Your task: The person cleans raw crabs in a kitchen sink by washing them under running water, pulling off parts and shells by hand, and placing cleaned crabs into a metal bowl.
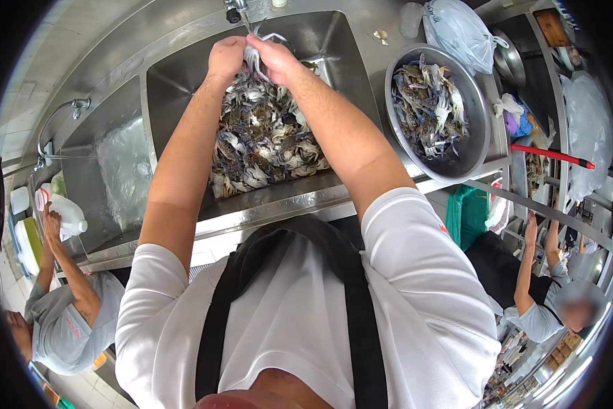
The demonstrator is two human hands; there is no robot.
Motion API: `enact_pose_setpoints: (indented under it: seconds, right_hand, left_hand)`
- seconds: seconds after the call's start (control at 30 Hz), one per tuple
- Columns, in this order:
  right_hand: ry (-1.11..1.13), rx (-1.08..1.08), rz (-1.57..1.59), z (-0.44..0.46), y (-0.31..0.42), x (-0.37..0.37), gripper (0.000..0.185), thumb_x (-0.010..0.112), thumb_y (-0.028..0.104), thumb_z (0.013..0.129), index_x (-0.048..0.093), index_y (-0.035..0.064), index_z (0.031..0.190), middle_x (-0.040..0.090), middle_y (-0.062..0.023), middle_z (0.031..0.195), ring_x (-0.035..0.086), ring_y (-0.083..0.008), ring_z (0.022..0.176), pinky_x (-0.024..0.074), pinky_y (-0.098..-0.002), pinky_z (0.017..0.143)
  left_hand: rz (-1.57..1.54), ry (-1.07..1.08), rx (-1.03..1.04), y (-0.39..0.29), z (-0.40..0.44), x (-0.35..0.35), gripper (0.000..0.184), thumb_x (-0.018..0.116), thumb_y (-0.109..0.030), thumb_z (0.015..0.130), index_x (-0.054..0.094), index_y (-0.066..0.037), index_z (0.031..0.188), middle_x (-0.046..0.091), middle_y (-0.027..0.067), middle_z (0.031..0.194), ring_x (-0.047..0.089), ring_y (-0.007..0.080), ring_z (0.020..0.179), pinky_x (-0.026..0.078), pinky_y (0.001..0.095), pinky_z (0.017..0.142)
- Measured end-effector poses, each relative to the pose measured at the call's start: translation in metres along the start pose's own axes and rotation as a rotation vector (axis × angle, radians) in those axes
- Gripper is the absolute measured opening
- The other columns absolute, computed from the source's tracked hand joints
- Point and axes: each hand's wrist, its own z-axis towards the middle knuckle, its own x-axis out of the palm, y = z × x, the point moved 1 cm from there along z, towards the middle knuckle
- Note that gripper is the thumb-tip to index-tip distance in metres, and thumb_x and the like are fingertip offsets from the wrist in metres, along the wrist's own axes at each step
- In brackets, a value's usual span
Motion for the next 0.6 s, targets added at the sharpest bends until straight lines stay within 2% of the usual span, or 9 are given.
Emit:
enact_pose_setpoints:
  seconds: [0.1, 0.17, 0.23, 0.27, 0.37, 0.4, 0.47, 0.53, 0.6]
  right_hand:
    - [-0.158, -0.149, -0.205, 0.032, -0.015, -0.015, 0.037, 0.056, 0.035, 0.100, 0.060, 0.0014, 0.114, 0.068, -0.0093, 0.097, 0.066, -0.0195, 0.084, 0.0546, -0.0363, 0.072]
    - [-0.188, -0.135, -0.138, 0.023, -0.008, -0.011, 0.030, 0.057, 0.030, 0.100, 0.062, 0.0015, 0.108, 0.067, -0.0090, 0.093, 0.065, -0.0198, 0.084, 0.0544, -0.0364, 0.070]
    - [-0.108, -0.080, 0.099, 0.015, -0.003, -0.009, 0.028, 0.058, 0.028, 0.099, 0.062, 0.0018, 0.105, 0.067, -0.0087, 0.093, 0.066, -0.0209, 0.083, 0.0536, -0.0374, 0.073]
    - [-0.172, -0.059, 0.164, 0.012, -0.002, -0.009, 0.025, 0.056, 0.028, 0.099, 0.063, 0.0043, 0.105, 0.067, -0.0080, 0.096, 0.065, -0.0207, 0.085, 0.0521, -0.0385, 0.079]
    - [-0.052, -0.050, 0.298, 0.003, 0.010, -0.004, 0.024, 0.052, 0.028, 0.100, 0.062, 0.0068, 0.105, 0.066, -0.0057, 0.098, 0.064, -0.0201, 0.087, 0.0511, -0.0404, 0.083]
    - [-0.151, 0.006, 0.203, -0.004, 0.012, -0.004, 0.026, 0.048, 0.029, 0.101, 0.062, 0.0087, 0.105, 0.065, -0.0037, 0.099, 0.062, -0.0193, 0.088, 0.0498, -0.0397, 0.085]
    - [-0.211, -0.036, 0.225, 0.002, 0.006, -0.010, 0.026, 0.047, 0.031, 0.101, 0.062, 0.0092, 0.106, 0.065, -0.0035, 0.099, 0.062, -0.0191, 0.088, 0.0497, -0.0391, 0.082]
    - [-0.184, -0.112, 0.275, 0.007, -0.001, -0.020, 0.028, 0.047, 0.035, 0.102, 0.061, 0.0110, 0.107, 0.066, -0.0025, 0.096, 0.062, -0.0198, 0.085, 0.0497, -0.0388, 0.073]
    - [-0.169, -0.082, 0.227, 0.000, -0.002, -0.020, 0.029, 0.047, 0.037, 0.102, 0.060, 0.0114, 0.109, 0.065, -0.0023, 0.098, 0.062, -0.0192, 0.085, 0.0487, -0.0388, 0.072]
  left_hand:
    - [0.027, -0.011, 0.027, 0.017, 0.013, 0.001, 0.026, 0.066, -0.022, 0.089, 0.073, 0.000, 0.102, 0.070, 0.0053, 0.079, 0.061, 0.0123, 0.061, 0.050, 0.0287, 0.059]
    - [0.048, -0.032, 0.089, 0.011, 0.013, 0.001, 0.025, 0.067, -0.020, 0.088, 0.073, 0.000, 0.102, 0.069, 0.0052, 0.079, 0.061, 0.0118, 0.062, 0.050, 0.0286, 0.059]
    - [-0.126, 0.167, -0.044, 0.005, 0.012, 0.001, 0.030, 0.075, -0.020, 0.081, 0.071, 0.000, 0.103, 0.070, 0.0067, 0.084, 0.063, 0.0102, 0.070, 0.051, 0.0268, 0.062]
    - [-0.125, 0.167, -0.043, 0.002, 0.011, 0.002, 0.030, 0.075, -0.020, 0.081, 0.071, 0.000, 0.103, 0.070, 0.0067, 0.084, 0.063, 0.0102, 0.070, 0.051, 0.0268, 0.062]
    - [0.033, 0.276, 0.052, 0.003, 0.013, 0.008, 0.041, 0.079, -0.020, 0.075, 0.067, 0.000, 0.109, 0.071, 0.0084, 0.092, 0.064, 0.0122, 0.079, 0.051, 0.0287, 0.068]
    - [0.087, 0.277, 0.094, 0.006, 0.014, 0.010, 0.046, 0.079, -0.020, 0.073, 0.065, 0.000, 0.112, 0.070, 0.0084, 0.093, 0.064, 0.0147, 0.080, 0.051, 0.0308, 0.070]
    - [0.120, 0.259, 0.073, -0.016, 0.000, 0.005, 0.046, 0.075, -0.016, 0.072, 0.062, 0.002, 0.113, 0.068, 0.0081, 0.092, 0.064, 0.0220, 0.080, 0.050, 0.0361, 0.073]
    - [-0.047, 0.254, -0.027, -0.010, 0.004, 0.008, 0.041, 0.073, -0.014, 0.073, 0.062, 0.001, 0.110, 0.068, 0.0076, 0.090, 0.063, 0.0209, 0.080, 0.049, 0.0352, 0.072]
    - [-0.228, 0.246, -0.147, 0.008, 0.013, 0.011, 0.031, 0.071, -0.015, 0.079, 0.062, 0.000, 0.105, 0.067, 0.0061, 0.087, 0.061, 0.0168, 0.078, 0.047, 0.0329, 0.068]
